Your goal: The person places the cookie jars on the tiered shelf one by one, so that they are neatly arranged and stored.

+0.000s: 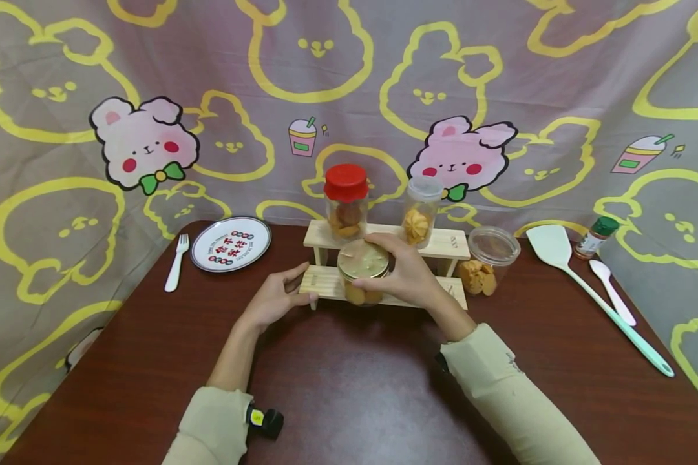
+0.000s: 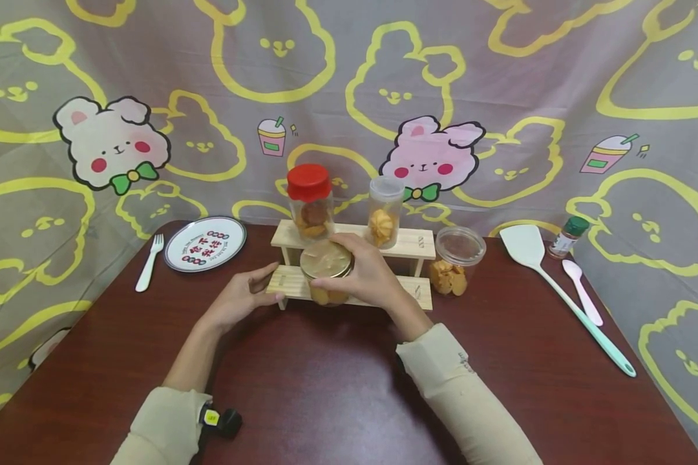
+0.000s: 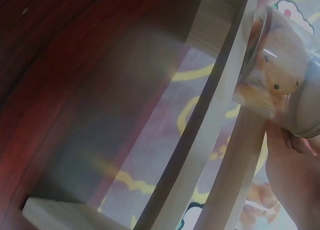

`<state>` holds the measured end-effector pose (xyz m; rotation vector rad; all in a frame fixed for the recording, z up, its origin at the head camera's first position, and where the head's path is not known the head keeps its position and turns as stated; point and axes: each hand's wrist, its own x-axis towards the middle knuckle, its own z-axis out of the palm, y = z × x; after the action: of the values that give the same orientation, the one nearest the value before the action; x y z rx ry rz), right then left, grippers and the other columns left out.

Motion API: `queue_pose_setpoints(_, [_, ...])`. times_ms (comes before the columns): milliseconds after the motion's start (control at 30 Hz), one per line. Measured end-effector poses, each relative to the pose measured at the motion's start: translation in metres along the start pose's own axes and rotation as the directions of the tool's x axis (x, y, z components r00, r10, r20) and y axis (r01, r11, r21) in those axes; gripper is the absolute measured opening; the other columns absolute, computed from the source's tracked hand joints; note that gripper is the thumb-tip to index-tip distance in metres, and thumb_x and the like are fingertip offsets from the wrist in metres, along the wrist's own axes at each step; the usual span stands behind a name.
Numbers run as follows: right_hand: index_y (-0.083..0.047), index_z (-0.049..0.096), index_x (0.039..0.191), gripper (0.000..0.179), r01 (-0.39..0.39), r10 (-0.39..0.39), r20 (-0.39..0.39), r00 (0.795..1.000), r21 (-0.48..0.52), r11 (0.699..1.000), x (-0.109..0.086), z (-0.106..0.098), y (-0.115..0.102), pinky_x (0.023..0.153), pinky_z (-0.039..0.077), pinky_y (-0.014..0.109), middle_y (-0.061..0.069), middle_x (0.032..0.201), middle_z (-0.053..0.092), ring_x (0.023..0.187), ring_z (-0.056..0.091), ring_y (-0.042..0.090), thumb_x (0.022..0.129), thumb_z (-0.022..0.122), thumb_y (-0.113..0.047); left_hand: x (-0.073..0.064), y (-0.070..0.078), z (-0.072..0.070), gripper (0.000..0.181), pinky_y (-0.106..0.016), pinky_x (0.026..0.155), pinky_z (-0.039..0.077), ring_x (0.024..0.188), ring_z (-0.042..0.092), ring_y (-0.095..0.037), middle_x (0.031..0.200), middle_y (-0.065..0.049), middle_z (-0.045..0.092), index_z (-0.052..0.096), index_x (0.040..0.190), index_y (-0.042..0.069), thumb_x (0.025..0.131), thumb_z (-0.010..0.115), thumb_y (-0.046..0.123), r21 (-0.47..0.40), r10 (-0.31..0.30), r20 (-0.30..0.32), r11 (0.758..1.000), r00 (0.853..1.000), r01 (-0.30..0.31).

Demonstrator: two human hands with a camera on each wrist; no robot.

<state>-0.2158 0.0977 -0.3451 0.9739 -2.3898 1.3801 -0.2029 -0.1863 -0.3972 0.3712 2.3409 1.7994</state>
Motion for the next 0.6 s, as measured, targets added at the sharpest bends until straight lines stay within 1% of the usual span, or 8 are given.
queue_pose_setpoints(200, [0.002, 0.062, 0.132, 0.078, 0.033, -0.033, -0.014, 0.999, -0.011, 0.999, 0.003, 0.007, -0.002, 0.102, 0.049, 0.041, 0.013, 0.130, 0.064, 0.121, 0.058, 0.024, 0.067, 0.097, -0.021, 0.000, 0.001, 0.001, 0.077, -0.032, 0.108, 0.043, 0.138, 0.043, -0.030, 0.157, -0.020, 0.037, 0.034, 0.153, -0.009, 0.088, 0.075, 0.000, -0.001, 0.003, 0.004, 1.000, 1.000, -0.003])
queue_pose_setpoints(500, [0.002, 0.063, 0.132, 0.077, 0.008, -0.009, -0.023, 1.000, -0.032, 0.999, 0.004, 0.012, -0.005, 0.100, 0.052, 0.042, 0.013, 0.131, 0.065, 0.118, 0.060, 0.025, 0.067, 0.097, -0.024, 0.001, 0.001, 0.000, 0.077, -0.031, 0.107, 0.045, 0.138, 0.043, -0.030, 0.158, -0.019, 0.036, 0.034, 0.153, -0.007, 0.089, 0.076, 0.000, -0.016, -0.002, 0.007, 1.000, 1.000, 0.002])
queue_pose_setpoints(600, [0.001, 0.064, 0.132, 0.078, 0.018, -0.019, -0.023, 1.000, -0.055, 0.998, 0.004, 0.014, -0.005, 0.100, 0.051, 0.042, 0.013, 0.132, 0.064, 0.119, 0.059, 0.025, 0.067, 0.097, -0.027, 0.000, 0.000, 0.000, 0.077, -0.031, 0.106, 0.045, 0.138, 0.043, -0.030, 0.158, -0.019, 0.037, 0.035, 0.154, -0.006, 0.089, 0.076, 0.001, -0.015, -0.006, 0.005, 1.000, 1.000, 0.006])
